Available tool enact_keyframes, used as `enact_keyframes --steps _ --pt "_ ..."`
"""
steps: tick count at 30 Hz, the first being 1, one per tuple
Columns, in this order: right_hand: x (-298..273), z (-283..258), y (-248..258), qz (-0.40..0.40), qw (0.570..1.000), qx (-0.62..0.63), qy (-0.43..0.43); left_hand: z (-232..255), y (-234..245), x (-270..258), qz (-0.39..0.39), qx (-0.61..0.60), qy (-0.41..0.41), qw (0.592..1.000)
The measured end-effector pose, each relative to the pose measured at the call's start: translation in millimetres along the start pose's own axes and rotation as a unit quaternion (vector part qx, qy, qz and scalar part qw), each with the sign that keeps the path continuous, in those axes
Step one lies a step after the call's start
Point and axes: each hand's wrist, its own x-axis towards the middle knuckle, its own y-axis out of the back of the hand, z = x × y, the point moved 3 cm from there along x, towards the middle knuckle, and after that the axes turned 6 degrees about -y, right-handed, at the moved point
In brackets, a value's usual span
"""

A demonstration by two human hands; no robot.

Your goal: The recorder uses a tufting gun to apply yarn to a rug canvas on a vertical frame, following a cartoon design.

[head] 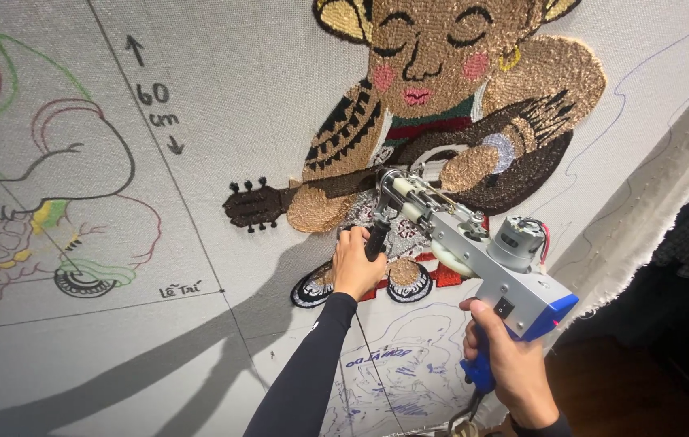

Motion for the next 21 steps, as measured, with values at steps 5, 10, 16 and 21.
enact_keyframes --steps 5,10,16,21 --pt "2 3 1 -0.001 1.0 -0.003 0.003 -3 1 1 -0.004 0.004 0.004 1.0" --pt "2 5 3 0.0 1.0 0.001 0.002 -4 -3 1 0.009 0.003 -0.011 1.0" --pt "3 2 3 -0.014 1.0 0.015 0.011 -1 -1 2 0.004 0.006 -0.005 1.0" --pt "-2 -3 0 -0.004 1.0 0.009 -0.004 0 2 2 0.002 0.007 -0.007 1.0"
